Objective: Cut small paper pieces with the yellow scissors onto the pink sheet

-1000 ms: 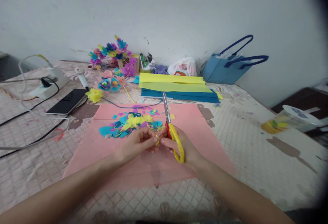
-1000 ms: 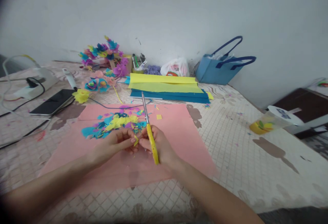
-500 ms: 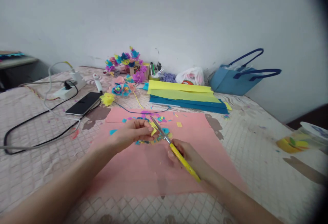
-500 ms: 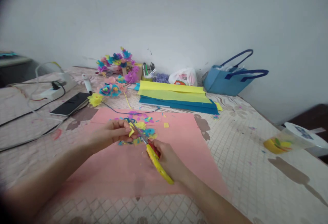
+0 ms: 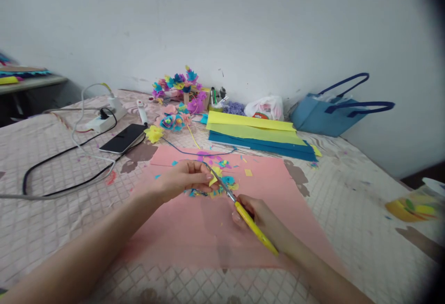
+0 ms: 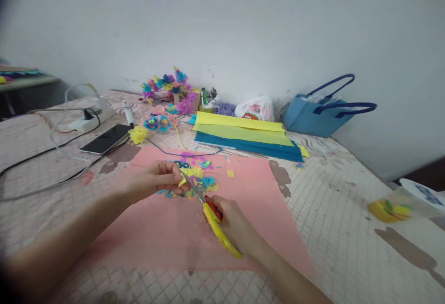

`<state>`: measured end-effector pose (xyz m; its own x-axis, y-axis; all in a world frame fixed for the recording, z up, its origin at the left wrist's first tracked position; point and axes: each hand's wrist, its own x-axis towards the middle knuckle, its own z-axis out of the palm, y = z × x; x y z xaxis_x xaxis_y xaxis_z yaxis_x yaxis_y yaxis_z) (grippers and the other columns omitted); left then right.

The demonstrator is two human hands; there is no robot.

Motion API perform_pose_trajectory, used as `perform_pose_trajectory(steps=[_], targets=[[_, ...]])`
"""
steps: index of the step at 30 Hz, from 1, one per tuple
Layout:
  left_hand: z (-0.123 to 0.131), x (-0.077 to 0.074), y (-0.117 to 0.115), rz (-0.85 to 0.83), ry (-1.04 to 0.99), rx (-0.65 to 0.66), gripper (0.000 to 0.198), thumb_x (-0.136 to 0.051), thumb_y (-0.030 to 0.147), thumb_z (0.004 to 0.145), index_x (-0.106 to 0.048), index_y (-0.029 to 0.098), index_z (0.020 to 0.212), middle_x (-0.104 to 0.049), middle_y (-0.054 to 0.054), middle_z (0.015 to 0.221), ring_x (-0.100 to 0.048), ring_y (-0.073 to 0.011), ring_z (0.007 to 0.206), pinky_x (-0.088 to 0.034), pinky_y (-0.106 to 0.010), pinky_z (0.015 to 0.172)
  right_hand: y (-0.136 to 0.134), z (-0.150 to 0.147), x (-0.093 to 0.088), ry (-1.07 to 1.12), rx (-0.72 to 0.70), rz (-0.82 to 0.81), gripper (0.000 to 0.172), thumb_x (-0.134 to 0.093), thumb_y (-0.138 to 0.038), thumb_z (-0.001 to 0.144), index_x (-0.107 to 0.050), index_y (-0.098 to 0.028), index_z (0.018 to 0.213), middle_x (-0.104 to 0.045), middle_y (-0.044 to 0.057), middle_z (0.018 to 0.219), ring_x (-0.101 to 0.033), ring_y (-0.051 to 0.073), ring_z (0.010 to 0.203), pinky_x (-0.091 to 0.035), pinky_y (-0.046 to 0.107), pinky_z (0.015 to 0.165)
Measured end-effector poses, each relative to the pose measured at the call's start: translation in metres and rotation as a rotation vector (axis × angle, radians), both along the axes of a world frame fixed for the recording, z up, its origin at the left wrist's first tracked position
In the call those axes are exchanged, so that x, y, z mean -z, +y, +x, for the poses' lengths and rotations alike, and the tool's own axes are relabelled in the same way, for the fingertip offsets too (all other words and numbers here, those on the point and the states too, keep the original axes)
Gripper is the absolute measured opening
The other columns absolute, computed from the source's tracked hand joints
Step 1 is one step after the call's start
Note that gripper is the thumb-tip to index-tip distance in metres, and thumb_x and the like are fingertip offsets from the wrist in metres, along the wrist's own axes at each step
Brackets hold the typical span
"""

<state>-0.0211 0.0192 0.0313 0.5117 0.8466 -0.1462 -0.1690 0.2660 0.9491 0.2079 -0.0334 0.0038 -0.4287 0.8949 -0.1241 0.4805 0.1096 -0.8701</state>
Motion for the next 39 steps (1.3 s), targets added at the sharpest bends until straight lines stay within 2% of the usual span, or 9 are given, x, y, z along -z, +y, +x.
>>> perform_pose_trajectory(steps=[10,23,29,39], targets=[[-0.003,0.001,0.001,0.018,0.005,0.019,0.022,-0.079,0.027,0.067,-0.064,0.011,0.069,-0.074,-0.009,0.074,-0.071,-0.0172,0.074,-0.056,-0.025,0.069,-0.001,0.0,0.001,-0.023,0.003,0.009,0.018,-0.053,-0.024,0.077,-0.04,-0.02,0.064,-0.047,-0.004,0.06,-0.039,0.01,0.054,-0.024,0.023,0.049],[-0.003,-0.002,0.001,-0.003,0.002,0.029,0.023,-0.081,0.028,0.064,-0.065,0.011,0.067,-0.074,-0.008,0.073,-0.071,-0.0161,0.069,-0.056,-0.023,0.064,-0.003,-0.003,-0.011,-0.025,-0.029,-0.064,0.02,-0.052,-0.033,0.078,-0.041,-0.02,0.069,-0.047,-0.003,0.064,-0.039,0.011,0.056,-0.025,0.023,0.05],[-0.003,-0.003,0.001,-0.002,0.004,0.022,0.022,-0.08,0.026,0.064,-0.065,0.011,0.067,-0.074,-0.008,0.072,-0.07,-0.0157,0.067,-0.055,-0.022,0.061,-0.003,-0.002,-0.009,-0.032,-0.025,-0.044,0.024,-0.054,-0.035,0.078,-0.039,-0.02,0.067,-0.045,-0.003,0.062,-0.038,0.011,0.055,-0.024,0.023,0.05],[-0.002,-0.005,0.0,-0.03,-0.015,0.024,0.026,-0.082,0.029,0.062,-0.063,0.011,0.066,-0.074,-0.009,0.072,-0.071,-0.0172,0.067,-0.054,-0.021,0.059,-0.003,-0.004,-0.008,-0.028,-0.009,-0.041,0.022,-0.053,-0.032,0.078,-0.038,-0.02,0.067,-0.045,-0.003,0.061,-0.037,0.01,0.054,-0.026,0.023,0.049]])
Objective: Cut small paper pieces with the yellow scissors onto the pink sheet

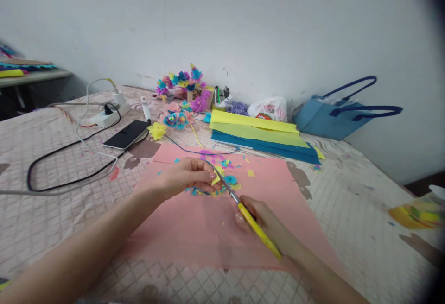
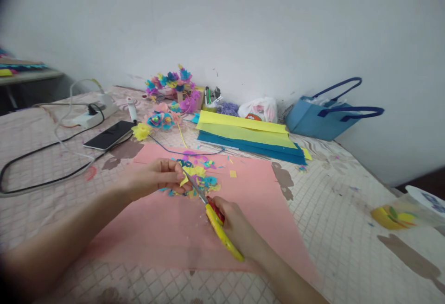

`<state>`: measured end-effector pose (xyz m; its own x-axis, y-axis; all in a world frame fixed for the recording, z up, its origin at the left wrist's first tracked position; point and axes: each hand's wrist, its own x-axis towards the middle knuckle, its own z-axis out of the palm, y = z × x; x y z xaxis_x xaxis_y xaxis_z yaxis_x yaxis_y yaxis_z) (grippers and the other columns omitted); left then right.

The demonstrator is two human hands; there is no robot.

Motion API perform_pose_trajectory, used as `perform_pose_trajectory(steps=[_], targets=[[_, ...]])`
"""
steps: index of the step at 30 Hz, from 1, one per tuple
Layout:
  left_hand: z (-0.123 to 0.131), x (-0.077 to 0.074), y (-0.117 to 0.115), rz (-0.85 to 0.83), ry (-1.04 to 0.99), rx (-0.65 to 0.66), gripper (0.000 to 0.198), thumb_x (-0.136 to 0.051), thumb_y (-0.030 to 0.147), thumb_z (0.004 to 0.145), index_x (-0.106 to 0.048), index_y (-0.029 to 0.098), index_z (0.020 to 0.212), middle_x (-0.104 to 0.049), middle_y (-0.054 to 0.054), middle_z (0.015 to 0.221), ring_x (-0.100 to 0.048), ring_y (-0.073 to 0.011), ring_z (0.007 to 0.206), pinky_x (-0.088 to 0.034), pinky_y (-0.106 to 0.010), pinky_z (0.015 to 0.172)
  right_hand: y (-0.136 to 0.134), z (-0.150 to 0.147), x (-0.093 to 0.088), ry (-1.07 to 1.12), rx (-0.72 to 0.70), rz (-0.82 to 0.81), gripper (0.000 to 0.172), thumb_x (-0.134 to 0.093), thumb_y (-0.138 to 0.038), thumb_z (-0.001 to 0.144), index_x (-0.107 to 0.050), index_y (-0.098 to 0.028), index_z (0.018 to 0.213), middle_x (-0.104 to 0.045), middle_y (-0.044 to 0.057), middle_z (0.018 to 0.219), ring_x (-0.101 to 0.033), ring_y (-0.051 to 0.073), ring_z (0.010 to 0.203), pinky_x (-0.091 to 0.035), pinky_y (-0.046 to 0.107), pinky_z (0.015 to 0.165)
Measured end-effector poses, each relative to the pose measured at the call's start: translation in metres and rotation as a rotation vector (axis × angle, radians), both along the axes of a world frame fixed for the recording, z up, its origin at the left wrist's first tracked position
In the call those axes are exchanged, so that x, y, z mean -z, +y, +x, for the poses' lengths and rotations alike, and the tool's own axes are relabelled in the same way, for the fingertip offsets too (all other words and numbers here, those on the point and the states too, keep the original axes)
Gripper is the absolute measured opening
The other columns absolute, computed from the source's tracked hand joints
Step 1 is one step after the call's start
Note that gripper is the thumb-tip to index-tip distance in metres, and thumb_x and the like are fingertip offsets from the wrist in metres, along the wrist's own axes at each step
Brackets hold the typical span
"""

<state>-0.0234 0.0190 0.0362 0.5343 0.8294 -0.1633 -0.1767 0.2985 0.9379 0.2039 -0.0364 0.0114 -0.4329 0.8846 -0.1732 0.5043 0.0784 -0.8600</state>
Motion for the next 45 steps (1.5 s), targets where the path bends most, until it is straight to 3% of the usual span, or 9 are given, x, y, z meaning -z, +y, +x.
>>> perform_pose_trajectory(steps=[13,36,42,45], targets=[[-0.001,-0.0003,0.0004,0.004,0.015,0.018,0.023,-0.08,0.027,0.065,-0.064,0.011,0.068,-0.075,-0.009,0.073,-0.071,-0.0166,0.068,-0.054,-0.02,0.059,-0.0005,0.0033,-0.0018,0.014,-0.055,-0.023,0.019,-0.052,-0.033,0.079,-0.041,-0.019,0.072,-0.044,-0.003,0.066,-0.035,0.011,0.058,-0.025,0.023,0.051],[-0.0022,0.0016,0.0017,0.012,0.014,0.011,0.025,-0.081,0.029,0.064,-0.064,0.011,0.069,-0.075,-0.009,0.074,-0.071,-0.0171,0.071,-0.055,-0.023,0.065,-0.0009,0.0001,-0.0015,0.002,0.01,0.001,0.027,-0.051,-0.039,0.079,-0.038,-0.019,0.066,-0.036,-0.004,0.061,-0.031,0.009,0.056,-0.022,0.023,0.049],[-0.0012,0.0029,0.0019,0.008,0.025,-0.014,0.023,-0.08,0.027,0.065,-0.063,0.011,0.067,-0.075,-0.009,0.077,-0.07,-0.0169,0.073,-0.055,-0.024,0.067,-0.0007,-0.0018,0.0012,0.088,0.096,-0.1,0.027,-0.057,-0.038,0.072,-0.039,-0.02,0.064,-0.035,-0.006,0.057,-0.03,0.008,0.049,-0.024,0.02,0.043],[0.0027,0.0067,-0.0009,0.022,0.043,0.005,0.023,-0.079,0.027,0.067,-0.062,0.012,0.068,-0.074,-0.008,0.077,-0.07,-0.0162,0.074,-0.054,-0.024,0.069,-0.0003,-0.002,0.0017,0.154,0.123,-0.177,0.031,-0.058,-0.046,0.073,-0.042,-0.02,0.069,-0.035,-0.007,0.054,-0.03,0.007,0.043,-0.026,0.019,0.037]])
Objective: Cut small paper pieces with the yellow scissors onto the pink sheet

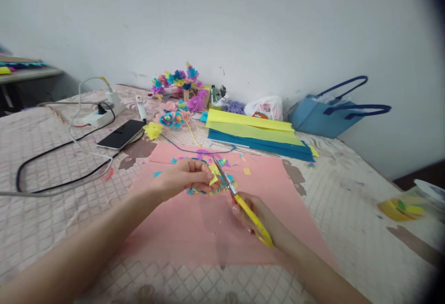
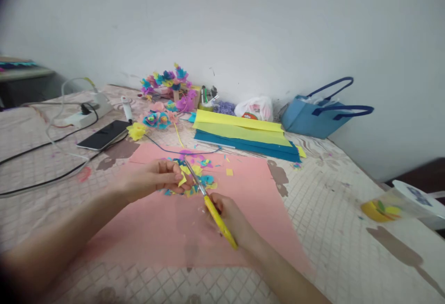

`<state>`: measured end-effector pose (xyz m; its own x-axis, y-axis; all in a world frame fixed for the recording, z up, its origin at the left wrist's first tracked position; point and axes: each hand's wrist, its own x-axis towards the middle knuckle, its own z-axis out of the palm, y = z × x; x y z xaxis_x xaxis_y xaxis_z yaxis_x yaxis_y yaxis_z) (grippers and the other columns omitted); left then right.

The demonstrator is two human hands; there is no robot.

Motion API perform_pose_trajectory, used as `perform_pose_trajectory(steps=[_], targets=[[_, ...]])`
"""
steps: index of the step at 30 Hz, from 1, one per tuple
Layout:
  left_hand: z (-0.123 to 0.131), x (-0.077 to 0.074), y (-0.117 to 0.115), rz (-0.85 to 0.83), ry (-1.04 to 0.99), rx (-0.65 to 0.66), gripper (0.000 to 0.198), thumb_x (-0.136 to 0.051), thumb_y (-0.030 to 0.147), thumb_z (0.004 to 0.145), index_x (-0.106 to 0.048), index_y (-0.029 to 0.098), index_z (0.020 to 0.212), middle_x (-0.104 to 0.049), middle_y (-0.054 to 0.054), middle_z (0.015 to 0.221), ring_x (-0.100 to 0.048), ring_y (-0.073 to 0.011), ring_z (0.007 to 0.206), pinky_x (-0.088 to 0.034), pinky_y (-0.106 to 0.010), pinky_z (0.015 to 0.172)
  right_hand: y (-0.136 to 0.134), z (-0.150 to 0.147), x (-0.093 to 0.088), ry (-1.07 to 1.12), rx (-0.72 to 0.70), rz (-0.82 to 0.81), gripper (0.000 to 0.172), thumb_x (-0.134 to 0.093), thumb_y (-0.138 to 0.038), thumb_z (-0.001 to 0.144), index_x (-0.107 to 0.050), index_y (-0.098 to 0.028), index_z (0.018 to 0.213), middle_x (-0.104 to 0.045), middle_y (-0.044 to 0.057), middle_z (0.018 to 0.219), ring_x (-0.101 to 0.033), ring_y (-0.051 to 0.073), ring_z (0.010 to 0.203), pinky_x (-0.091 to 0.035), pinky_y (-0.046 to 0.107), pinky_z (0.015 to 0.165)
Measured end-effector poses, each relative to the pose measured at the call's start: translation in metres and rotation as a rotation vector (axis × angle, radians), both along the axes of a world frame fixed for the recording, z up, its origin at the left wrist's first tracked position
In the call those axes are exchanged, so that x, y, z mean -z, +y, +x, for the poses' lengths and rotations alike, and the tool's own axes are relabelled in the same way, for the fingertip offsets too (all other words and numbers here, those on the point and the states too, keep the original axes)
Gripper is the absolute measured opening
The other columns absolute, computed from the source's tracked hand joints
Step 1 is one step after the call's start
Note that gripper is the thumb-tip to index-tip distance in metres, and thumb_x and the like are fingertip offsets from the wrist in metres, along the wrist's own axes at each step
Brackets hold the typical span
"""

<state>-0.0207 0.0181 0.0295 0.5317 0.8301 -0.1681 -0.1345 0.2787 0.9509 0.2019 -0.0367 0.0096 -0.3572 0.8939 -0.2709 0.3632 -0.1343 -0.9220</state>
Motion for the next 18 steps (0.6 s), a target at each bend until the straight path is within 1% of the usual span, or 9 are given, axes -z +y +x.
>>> perform_pose_trajectory(steps=[3,6,7,10,13,18], targets=[[0.005,0.006,-0.005,0.016,0.029,0.081,0.021,-0.075,0.029,0.072,-0.062,0.012,0.072,-0.074,-0.007,0.078,-0.07,-0.0158,0.074,-0.054,-0.025,0.069,0.002,0.0,0.004,0.109,0.044,-0.003,0.035,-0.058,-0.052,0.076,-0.044,-0.02,0.073,-0.039,-0.007,0.054,-0.035,0.007,0.043,-0.03,0.018,0.038],[0.011,0.011,-0.01,0.021,0.061,0.154,0.021,-0.071,0.031,0.075,-0.061,0.012,0.074,-0.073,-0.006,0.076,-0.069,-0.0145,0.071,-0.053,-0.024,0.067,0.005,0.0,0.012,0.221,0.062,0.054,0.031,-0.065,-0.044,0.074,-0.047,-0.02,0.077,-0.047,-0.005,0.06,-0.041,0.007,0.046,-0.036,0.018,0.041],[0.013,0.012,-0.011,0.023,0.074,0.176,0.022,-0.071,0.032,0.076,-0.061,0.012,0.075,-0.073,-0.006,0.075,-0.068,-0.0138,0.069,-0.053,-0.024,0.066,0.006,-0.001,0.015,0.258,0.038,0.057,0.029,-0.066,-0.042,0.073,-0.048,-0.02,0.077,-0.049,-0.005,0.063,-0.043,0.007,0.047,-0.038,0.019,0.041],[0.017,0.015,-0.015,0.024,0.118,0.23,0.024,-0.07,0.034,0.076,-0.062,0.012,0.076,-0.072,-0.005,0.074,-0.067,-0.0126,0.066,-0.052,-0.022,0.062,0.008,-0.003,0.021,0.395,0.058,0.058,0.028,-0.068,-0.038,0.072,-0.049,-0.02,0.08,-0.054,-0.003,0.072,-0.045,0.007,0.048,-0.04,0.019,0.041],[0.02,0.016,-0.016,0.046,0.143,0.247,0.025,-0.07,0.036,0.076,-0.062,0.012,0.075,-0.07,-0.003,0.071,-0.066,-0.0117,0.063,-0.051,-0.022,0.06,0.007,-0.006,0.02,0.438,0.059,0.041,0.025,-0.068,-0.034,0.073,-0.05,-0.019,0.082,-0.055,-0.002,0.077,-0.045,0.006,0.048,-0.04,0.018,0.041],[0.022,0.016,-0.018,0.097,0.144,0.252,0.023,-0.068,0.035,0.078,-0.06,0.013,0.073,-0.066,0.001,0.064,-0.062,-0.0096,0.058,-0.049,-0.021,0.057,0.005,-0.006,0.014,0.427,0.053,0.031,0.021,-0.066,-0.029,0.074,-0.05,-0.019,0.082,-0.053,-0.004,0.074,-0.046,0.005,0.048,-0.04,0.018,0.042]])
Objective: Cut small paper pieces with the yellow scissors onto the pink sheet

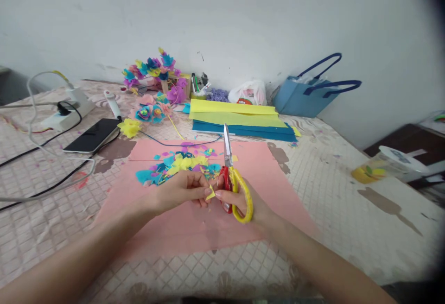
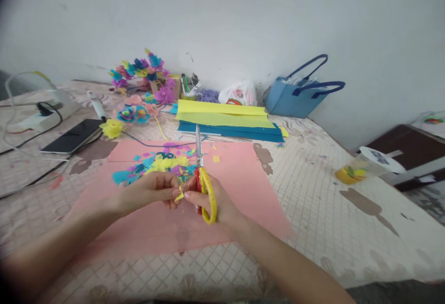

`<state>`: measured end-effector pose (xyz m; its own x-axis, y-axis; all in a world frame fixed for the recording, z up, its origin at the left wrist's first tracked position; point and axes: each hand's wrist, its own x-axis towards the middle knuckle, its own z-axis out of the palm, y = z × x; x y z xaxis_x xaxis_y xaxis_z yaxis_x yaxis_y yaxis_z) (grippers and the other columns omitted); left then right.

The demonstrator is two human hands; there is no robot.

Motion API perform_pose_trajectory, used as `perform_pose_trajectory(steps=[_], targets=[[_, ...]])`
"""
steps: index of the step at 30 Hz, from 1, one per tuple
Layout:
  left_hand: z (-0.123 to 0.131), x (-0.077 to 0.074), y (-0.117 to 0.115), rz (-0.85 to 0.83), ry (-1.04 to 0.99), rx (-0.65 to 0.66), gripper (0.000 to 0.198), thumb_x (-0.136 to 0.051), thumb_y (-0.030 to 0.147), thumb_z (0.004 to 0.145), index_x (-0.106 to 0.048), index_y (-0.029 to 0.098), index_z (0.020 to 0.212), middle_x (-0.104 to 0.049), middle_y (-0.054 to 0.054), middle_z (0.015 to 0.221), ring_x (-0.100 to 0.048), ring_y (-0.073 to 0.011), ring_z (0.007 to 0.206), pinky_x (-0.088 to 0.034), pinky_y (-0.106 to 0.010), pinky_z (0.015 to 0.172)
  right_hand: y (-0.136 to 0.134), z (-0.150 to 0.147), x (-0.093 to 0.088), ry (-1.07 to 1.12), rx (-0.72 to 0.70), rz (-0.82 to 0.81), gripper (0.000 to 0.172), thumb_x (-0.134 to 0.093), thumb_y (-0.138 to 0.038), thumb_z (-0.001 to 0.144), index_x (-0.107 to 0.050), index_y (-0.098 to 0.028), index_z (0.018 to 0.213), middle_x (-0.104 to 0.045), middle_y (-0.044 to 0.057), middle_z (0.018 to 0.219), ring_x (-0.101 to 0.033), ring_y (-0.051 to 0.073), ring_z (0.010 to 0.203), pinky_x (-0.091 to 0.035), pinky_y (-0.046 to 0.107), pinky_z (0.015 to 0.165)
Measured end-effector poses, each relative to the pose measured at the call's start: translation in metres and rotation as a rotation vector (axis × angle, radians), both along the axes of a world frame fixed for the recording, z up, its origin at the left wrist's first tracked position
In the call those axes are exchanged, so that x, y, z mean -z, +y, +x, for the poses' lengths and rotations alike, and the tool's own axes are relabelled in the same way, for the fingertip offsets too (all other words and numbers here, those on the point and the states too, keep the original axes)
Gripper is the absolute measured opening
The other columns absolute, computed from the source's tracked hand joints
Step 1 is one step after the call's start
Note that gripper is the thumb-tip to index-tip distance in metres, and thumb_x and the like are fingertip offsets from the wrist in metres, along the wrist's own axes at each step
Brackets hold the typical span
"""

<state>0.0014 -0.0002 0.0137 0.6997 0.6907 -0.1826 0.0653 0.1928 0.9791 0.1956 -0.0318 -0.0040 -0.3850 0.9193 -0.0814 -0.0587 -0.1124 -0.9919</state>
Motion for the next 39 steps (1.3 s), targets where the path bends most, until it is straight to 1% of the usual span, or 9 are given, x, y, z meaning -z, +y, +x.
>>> perform_pose_trajectory(steps=[6,12,18,23,28,36,39], targets=[[0.0013,0.0002,0.0009,0.023,0.02,-0.003,0.024,-0.066,0.035,0.079,-0.059,0.013,0.074,-0.066,0.0,0.064,-0.062,-0.0101,0.059,-0.048,-0.021,0.057,0.0008,0.0006,0.0037,0.031,-0.005,0.0,0.019,-0.065,-0.028,0.074,-0.051,-0.019,0.082,-0.049,-0.006,0.065,-0.045,0.006,0.045,-0.039,0.019,0.041],[0.0007,0.0022,0.0024,0.023,0.031,-0.02,0.023,-0.066,0.035,0.079,-0.059,0.013,0.075,-0.066,-0.001,0.065,-0.063,-0.011,0.061,-0.047,-0.021,0.058,0.0004,0.0003,0.0047,0.05,0.012,-0.035,0.023,-0.068,-0.028,0.073,-0.049,-0.02,0.083,-0.052,-0.005,0.074,-0.045,0.005,0.046,-0.039,0.019,0.042],[0.0018,0.0023,0.002,0.005,0.035,-0.014,0.024,-0.066,0.035,0.079,-0.059,0.013,0.075,-0.066,0.0,0.065,-0.063,-0.0104,0.061,-0.047,-0.021,0.058,0.001,0.001,0.0051,0.042,0.0,-0.026,0.024,-0.068,-0.028,0.072,-0.049,-0.021,0.084,-0.051,-0.006,0.071,-0.045,0.006,0.046,-0.039,0.02,0.042],[0.0017,0.0008,0.0021,-0.007,0.021,-0.021,0.024,-0.068,0.035,0.078,-0.059,0.013,0.074,-0.066,0.0,0.064,-0.062,-0.0099,0.059,-0.047,-0.02,0.057,0.0005,0.0016,0.0055,0.027,0.0,-0.033,0.021,-0.067,-0.027,0.073,-0.05,-0.021,0.084,-0.052,-0.004,0.076,-0.045,0.006,0.047,-0.039,0.02,0.042],[0.0014,-0.0007,0.0009,-0.01,0.016,-0.024,0.024,-0.067,0.035,0.078,-0.059,0.014,0.073,-0.066,0.0,0.064,-0.062,-0.0105,0.059,-0.047,-0.021,0.057,0.0012,0.0022,0.0067,0.024,-0.005,-0.041,0.023,-0.068,-0.028,0.072,-0.049,-0.021,0.084,-0.053,-0.004,0.076,-0.045,0.006,0.048,-0.041,0.02,0.043],[0.0022,0.0022,0.0019,-0.014,0.02,-0.025,0.023,-0.067,0.034,0.078,-0.059,0.013,0.074,-0.066,0.0,0.065,-0.063,-0.0101,0.06,-0.047,-0.02,0.058,0.0001,0.002,0.0039,0.015,0.001,-0.044,0.023,-0.067,-0.028,0.073,-0.049,-0.021,0.084,-0.053,-0.003,0.077,-0.046,0.006,0.05,-0.041,0.02,0.043],[0.003,0.0026,0.0016,-0.015,0.018,-0.028,0.022,-0.067,0.034,0.078,-0.059,0.014,0.074,-0.066,0.0,0.065,-0.063,-0.0101,0.06,-0.047,-0.02,0.058,0.0002,0.0016,0.0024,0.007,0.003,-0.038,0.023,-0.067,-0.028,0.072,-0.049,-0.02,0.083,-0.053,-0.004,0.074,-0.046,0.006,0.049,-0.041,0.02,0.043]])
